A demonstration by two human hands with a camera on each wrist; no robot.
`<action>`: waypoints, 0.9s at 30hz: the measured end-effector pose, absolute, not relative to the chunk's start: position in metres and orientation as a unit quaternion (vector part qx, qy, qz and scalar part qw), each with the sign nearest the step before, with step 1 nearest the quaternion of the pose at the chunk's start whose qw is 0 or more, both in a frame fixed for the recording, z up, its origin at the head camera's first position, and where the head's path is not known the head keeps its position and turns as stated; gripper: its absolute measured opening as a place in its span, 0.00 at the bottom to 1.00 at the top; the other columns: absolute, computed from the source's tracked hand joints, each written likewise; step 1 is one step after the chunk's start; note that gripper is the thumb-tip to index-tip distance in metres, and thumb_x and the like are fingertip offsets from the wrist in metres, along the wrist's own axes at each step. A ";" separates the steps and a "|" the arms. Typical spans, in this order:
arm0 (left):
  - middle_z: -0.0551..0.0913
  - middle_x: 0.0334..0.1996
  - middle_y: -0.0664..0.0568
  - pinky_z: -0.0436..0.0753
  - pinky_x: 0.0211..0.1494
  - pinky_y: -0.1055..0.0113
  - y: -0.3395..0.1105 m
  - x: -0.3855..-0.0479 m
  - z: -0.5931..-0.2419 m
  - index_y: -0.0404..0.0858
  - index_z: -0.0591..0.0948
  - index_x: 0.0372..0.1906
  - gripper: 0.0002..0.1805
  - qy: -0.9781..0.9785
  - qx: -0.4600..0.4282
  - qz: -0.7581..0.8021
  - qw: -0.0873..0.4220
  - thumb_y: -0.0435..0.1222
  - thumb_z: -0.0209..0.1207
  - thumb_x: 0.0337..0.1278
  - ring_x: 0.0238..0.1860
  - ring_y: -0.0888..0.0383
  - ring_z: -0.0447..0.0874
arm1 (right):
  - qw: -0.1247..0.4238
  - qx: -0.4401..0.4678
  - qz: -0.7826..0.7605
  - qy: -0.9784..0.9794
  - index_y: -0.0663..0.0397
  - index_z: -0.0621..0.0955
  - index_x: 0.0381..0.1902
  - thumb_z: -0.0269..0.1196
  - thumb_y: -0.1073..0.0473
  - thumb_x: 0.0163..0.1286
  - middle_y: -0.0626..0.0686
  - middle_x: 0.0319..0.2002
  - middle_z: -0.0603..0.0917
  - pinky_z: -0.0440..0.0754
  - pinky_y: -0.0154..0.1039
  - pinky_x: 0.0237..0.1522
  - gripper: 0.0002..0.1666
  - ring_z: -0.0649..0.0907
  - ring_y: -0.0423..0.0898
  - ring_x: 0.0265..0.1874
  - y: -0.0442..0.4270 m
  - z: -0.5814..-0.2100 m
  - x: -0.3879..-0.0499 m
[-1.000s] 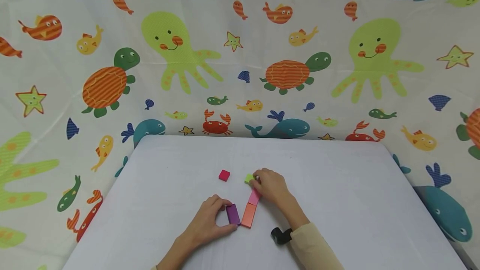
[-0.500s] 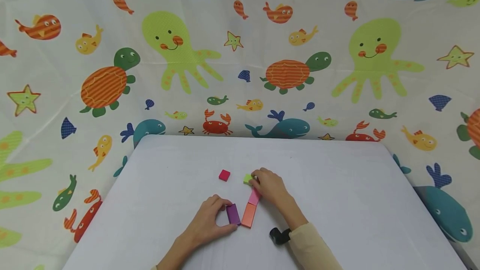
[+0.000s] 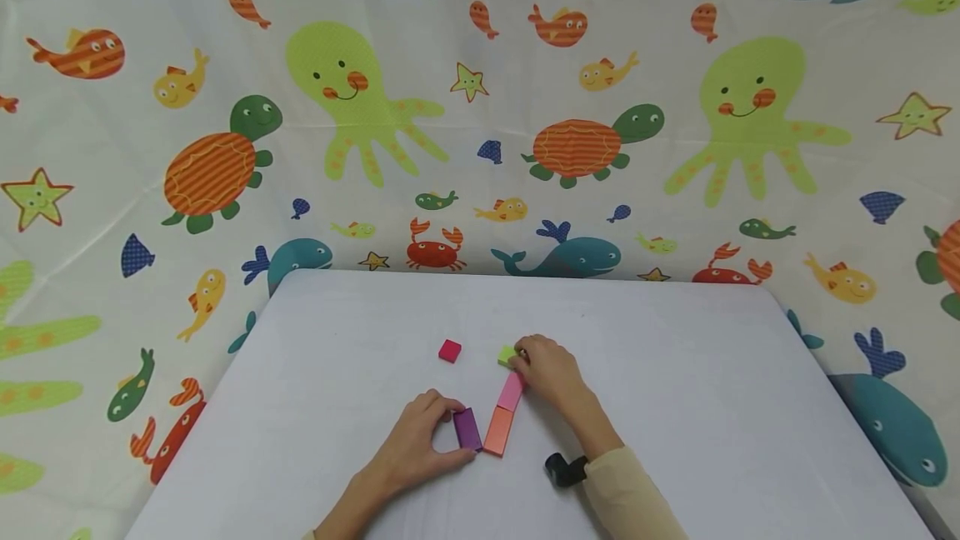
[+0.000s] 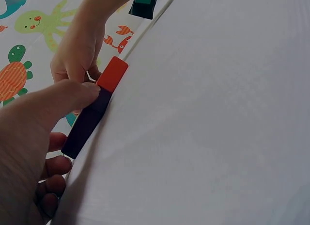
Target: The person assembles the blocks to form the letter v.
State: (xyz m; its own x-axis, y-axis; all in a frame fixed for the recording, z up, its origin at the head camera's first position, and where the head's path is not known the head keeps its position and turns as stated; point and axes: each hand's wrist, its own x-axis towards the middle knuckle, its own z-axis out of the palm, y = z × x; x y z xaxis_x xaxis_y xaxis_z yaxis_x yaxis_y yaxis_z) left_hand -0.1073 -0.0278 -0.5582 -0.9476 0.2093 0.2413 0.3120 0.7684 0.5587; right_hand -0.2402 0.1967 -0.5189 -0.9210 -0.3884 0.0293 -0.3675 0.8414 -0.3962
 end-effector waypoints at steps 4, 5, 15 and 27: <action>0.74 0.37 0.64 0.71 0.46 0.69 -0.027 -0.107 -0.558 0.51 0.80 0.50 0.30 -0.936 -0.139 -0.311 0.087 0.60 0.72 0.42 0.40 0.68 0.68 | 0.023 -0.202 -0.203 0.958 0.55 0.85 0.50 0.69 0.52 0.66 0.50 0.38 0.85 0.82 0.43 0.44 0.18 0.78 0.43 0.35 0.203 -0.519 -0.241; 0.74 0.37 0.64 0.71 0.47 0.69 -0.027 -0.107 -0.558 0.51 0.80 0.50 0.30 -0.936 -0.139 -0.311 0.089 0.60 0.72 0.42 0.40 0.69 0.68 | 0.021 -0.204 -0.204 0.957 0.55 0.85 0.49 0.69 0.52 0.66 0.50 0.37 0.85 0.82 0.43 0.43 0.18 0.78 0.43 0.34 0.205 -0.519 -0.242; 0.73 0.37 0.65 0.71 0.46 0.69 -0.027 -0.107 -0.559 0.51 0.80 0.50 0.30 -0.937 -0.139 -0.309 0.088 0.61 0.71 0.43 0.41 0.69 0.68 | 0.031 -0.198 -0.205 0.958 0.55 0.84 0.49 0.69 0.52 0.65 0.49 0.35 0.83 0.80 0.42 0.41 0.18 0.76 0.43 0.33 0.215 -0.518 -0.240; 0.74 0.38 0.65 0.72 0.47 0.68 -0.027 -0.106 -0.556 0.52 0.80 0.51 0.30 -0.938 -0.137 -0.308 0.080 0.60 0.71 0.44 0.41 0.69 0.68 | 0.037 -0.185 -0.227 0.955 0.55 0.85 0.49 0.70 0.52 0.65 0.49 0.36 0.84 0.82 0.44 0.44 0.19 0.77 0.44 0.35 0.220 -0.516 -0.232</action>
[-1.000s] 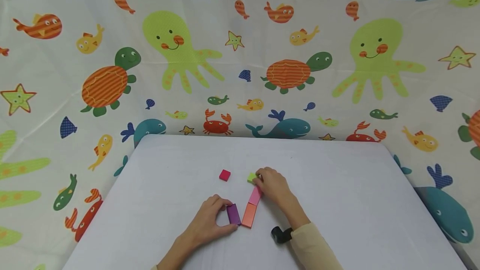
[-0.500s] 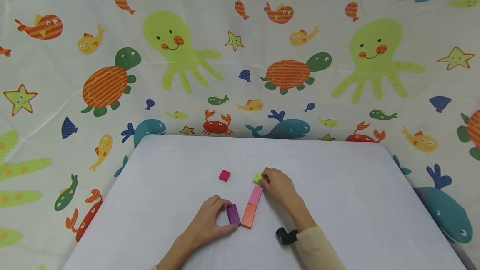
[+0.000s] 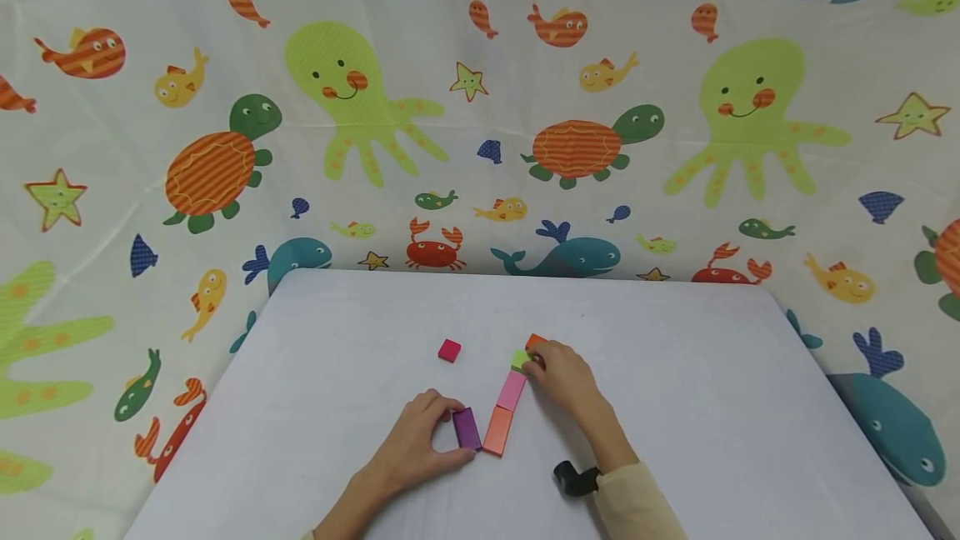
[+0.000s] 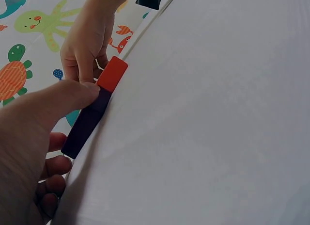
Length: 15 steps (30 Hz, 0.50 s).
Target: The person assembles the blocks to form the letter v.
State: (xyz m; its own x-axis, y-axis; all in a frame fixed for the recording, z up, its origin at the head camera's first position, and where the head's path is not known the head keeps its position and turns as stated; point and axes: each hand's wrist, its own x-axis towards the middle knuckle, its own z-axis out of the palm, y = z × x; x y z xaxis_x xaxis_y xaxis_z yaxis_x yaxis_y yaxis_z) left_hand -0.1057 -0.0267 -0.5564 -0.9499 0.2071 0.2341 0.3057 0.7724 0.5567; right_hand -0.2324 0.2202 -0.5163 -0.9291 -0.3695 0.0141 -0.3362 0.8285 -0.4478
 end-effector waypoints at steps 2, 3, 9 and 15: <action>0.74 0.38 0.65 0.72 0.47 0.68 -0.027 -0.106 -0.556 0.52 0.80 0.51 0.30 -0.938 -0.136 -0.309 0.080 0.61 0.71 0.44 0.41 0.69 0.68 | 0.036 -0.185 -0.230 0.955 0.54 0.85 0.49 0.70 0.52 0.64 0.49 0.36 0.84 0.82 0.44 0.44 0.19 0.77 0.44 0.35 0.221 -0.517 -0.232; 0.74 0.38 0.65 0.72 0.47 0.68 -0.027 -0.106 -0.556 0.52 0.80 0.51 0.29 -0.938 -0.136 -0.309 0.080 0.61 0.71 0.44 0.41 0.69 0.68 | 0.036 -0.185 -0.232 0.954 0.54 0.85 0.49 0.70 0.52 0.64 0.49 0.36 0.84 0.81 0.43 0.43 0.19 0.77 0.44 0.35 0.221 -0.518 -0.233; 0.73 0.37 0.65 0.72 0.46 0.69 -0.027 -0.106 -0.556 0.52 0.80 0.50 0.29 -0.938 -0.134 -0.310 0.080 0.60 0.71 0.43 0.41 0.69 0.68 | 0.037 -0.181 -0.239 0.953 0.53 0.85 0.50 0.71 0.51 0.64 0.47 0.34 0.82 0.80 0.40 0.41 0.19 0.76 0.42 0.35 0.221 -0.520 -0.232; 0.73 0.38 0.66 0.72 0.46 0.69 -0.026 -0.106 -0.556 0.52 0.80 0.51 0.30 -0.939 -0.133 -0.307 0.077 0.61 0.71 0.44 0.41 0.69 0.68 | 0.038 -0.182 -0.245 0.952 0.53 0.85 0.50 0.70 0.51 0.64 0.47 0.33 0.81 0.78 0.38 0.38 0.19 0.76 0.42 0.33 0.221 -0.522 -0.231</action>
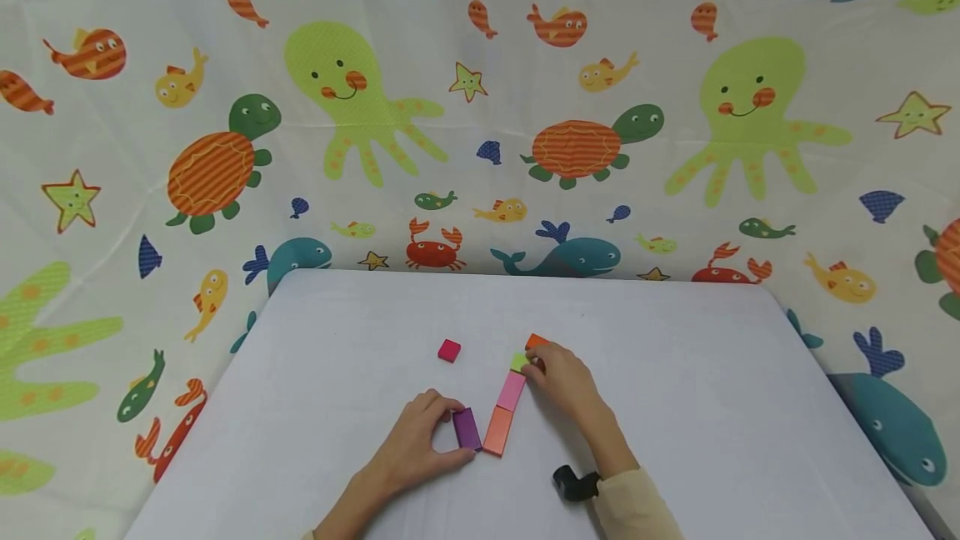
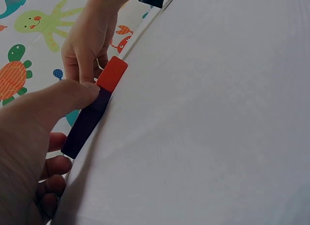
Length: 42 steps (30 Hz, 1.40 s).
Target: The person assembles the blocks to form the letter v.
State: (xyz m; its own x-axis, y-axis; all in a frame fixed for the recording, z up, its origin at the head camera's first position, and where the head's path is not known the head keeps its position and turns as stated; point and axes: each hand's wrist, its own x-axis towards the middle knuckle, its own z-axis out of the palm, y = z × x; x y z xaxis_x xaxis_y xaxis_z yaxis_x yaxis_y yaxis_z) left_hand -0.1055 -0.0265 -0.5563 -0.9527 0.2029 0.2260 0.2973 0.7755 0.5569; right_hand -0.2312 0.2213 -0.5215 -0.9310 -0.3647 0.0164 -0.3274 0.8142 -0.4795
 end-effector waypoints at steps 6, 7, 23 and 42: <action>0.74 0.38 0.65 0.72 0.46 0.69 -0.027 -0.106 -0.557 0.52 0.80 0.51 0.30 -0.937 -0.134 -0.312 0.079 0.61 0.71 0.44 0.41 0.69 0.68 | 0.037 -0.181 -0.249 0.951 0.52 0.85 0.50 0.70 0.51 0.65 0.46 0.33 0.81 0.76 0.38 0.38 0.18 0.75 0.42 0.33 0.221 -0.522 -0.229; 0.74 0.38 0.65 0.72 0.46 0.69 -0.027 -0.106 -0.557 0.52 0.80 0.51 0.30 -0.937 -0.135 -0.313 0.079 0.61 0.71 0.44 0.41 0.69 0.68 | 0.036 -0.181 -0.250 0.950 0.52 0.85 0.50 0.70 0.51 0.65 0.46 0.33 0.81 0.76 0.38 0.38 0.18 0.75 0.42 0.33 0.222 -0.523 -0.229; 0.73 0.38 0.66 0.72 0.46 0.69 -0.027 -0.106 -0.557 0.52 0.80 0.51 0.29 -0.937 -0.135 -0.312 0.081 0.60 0.71 0.44 0.41 0.69 0.68 | 0.030 -0.182 -0.259 0.948 0.51 0.85 0.50 0.70 0.51 0.65 0.46 0.34 0.83 0.77 0.39 0.39 0.17 0.76 0.42 0.34 0.220 -0.524 -0.228; 0.74 0.38 0.65 0.72 0.46 0.69 -0.027 -0.106 -0.557 0.52 0.80 0.51 0.29 -0.937 -0.134 -0.313 0.080 0.60 0.71 0.44 0.41 0.69 0.68 | 0.024 -0.177 -0.264 0.948 0.50 0.85 0.53 0.69 0.53 0.65 0.47 0.35 0.83 0.78 0.39 0.39 0.18 0.76 0.42 0.34 0.222 -0.526 -0.228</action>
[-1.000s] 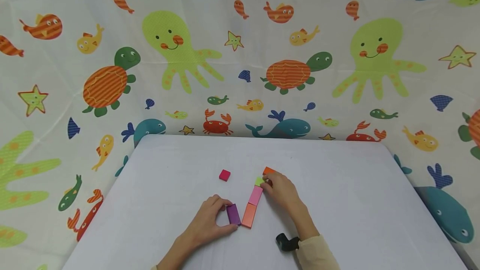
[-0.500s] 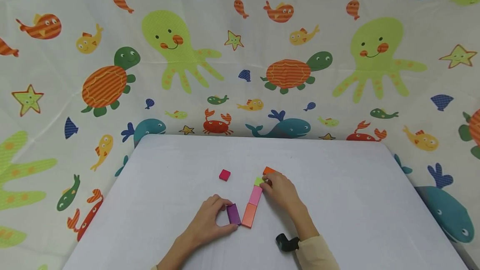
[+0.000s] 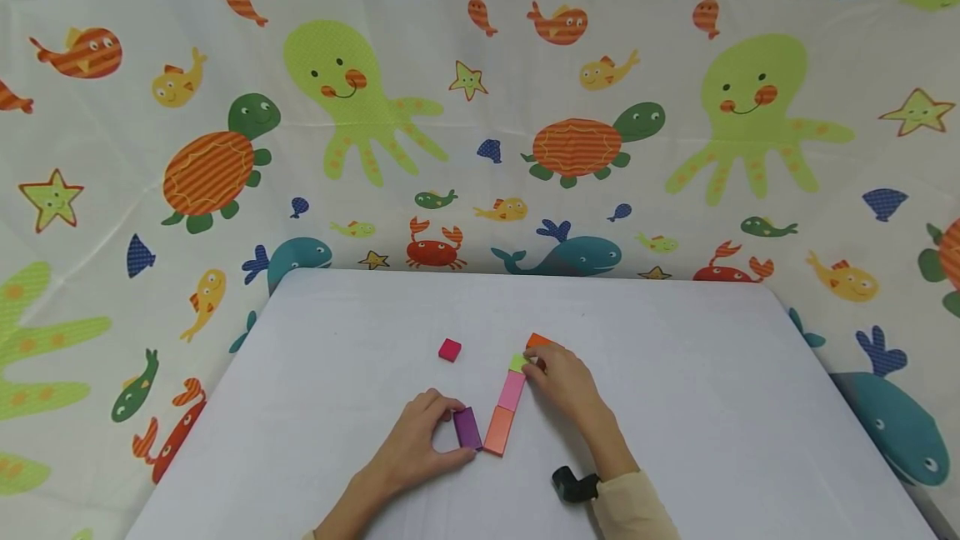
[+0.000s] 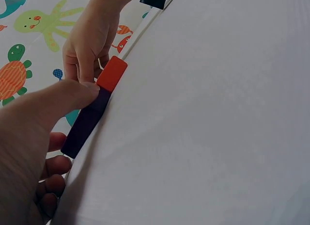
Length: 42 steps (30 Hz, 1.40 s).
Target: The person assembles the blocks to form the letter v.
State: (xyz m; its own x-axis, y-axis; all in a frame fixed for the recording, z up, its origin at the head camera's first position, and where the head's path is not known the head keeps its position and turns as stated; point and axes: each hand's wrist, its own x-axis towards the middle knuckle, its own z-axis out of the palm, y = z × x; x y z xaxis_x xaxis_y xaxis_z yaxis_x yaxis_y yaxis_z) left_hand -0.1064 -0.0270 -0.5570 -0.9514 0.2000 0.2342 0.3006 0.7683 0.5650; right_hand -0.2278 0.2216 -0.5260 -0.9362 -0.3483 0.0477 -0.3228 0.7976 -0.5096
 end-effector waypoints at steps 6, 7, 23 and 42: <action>0.74 0.38 0.65 0.72 0.47 0.68 -0.027 -0.106 -0.556 0.52 0.80 0.51 0.29 -0.938 -0.131 -0.313 0.073 0.61 0.71 0.44 0.42 0.69 0.68 | 0.028 -0.175 -0.260 0.949 0.49 0.86 0.52 0.70 0.49 0.65 0.47 0.34 0.82 0.76 0.39 0.38 0.20 0.76 0.42 0.34 0.220 -0.527 -0.228; 0.73 0.38 0.65 0.72 0.47 0.68 -0.027 -0.106 -0.556 0.52 0.80 0.51 0.29 -0.938 -0.131 -0.312 0.073 0.61 0.71 0.44 0.42 0.69 0.68 | 0.027 -0.175 -0.258 0.950 0.49 0.86 0.52 0.70 0.48 0.65 0.47 0.34 0.81 0.75 0.38 0.37 0.20 0.76 0.42 0.34 0.220 -0.528 -0.229; 0.74 0.37 0.65 0.71 0.46 0.69 -0.027 -0.106 -0.557 0.52 0.80 0.50 0.29 -0.937 -0.141 -0.305 0.094 0.60 0.71 0.44 0.40 0.69 0.68 | 0.022 -0.174 -0.258 0.950 0.49 0.85 0.52 0.69 0.48 0.65 0.46 0.33 0.80 0.74 0.38 0.36 0.20 0.75 0.42 0.33 0.219 -0.526 -0.227; 0.74 0.38 0.64 0.72 0.46 0.69 -0.027 -0.105 -0.556 0.51 0.80 0.51 0.30 -0.938 -0.139 -0.305 0.088 0.61 0.71 0.44 0.41 0.69 0.68 | 0.019 -0.181 -0.268 0.946 0.50 0.85 0.52 0.69 0.51 0.66 0.47 0.34 0.81 0.76 0.39 0.38 0.19 0.76 0.42 0.34 0.222 -0.524 -0.225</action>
State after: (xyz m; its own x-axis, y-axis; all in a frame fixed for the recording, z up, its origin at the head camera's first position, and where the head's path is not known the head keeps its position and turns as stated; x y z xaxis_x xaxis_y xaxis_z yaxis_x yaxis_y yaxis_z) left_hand -0.1053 -0.0268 -0.5557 -0.9458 0.2072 0.2500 0.3145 0.7758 0.5470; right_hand -0.2250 0.2215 -0.5245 -0.9335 -0.3534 0.0605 -0.3328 0.7911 -0.5132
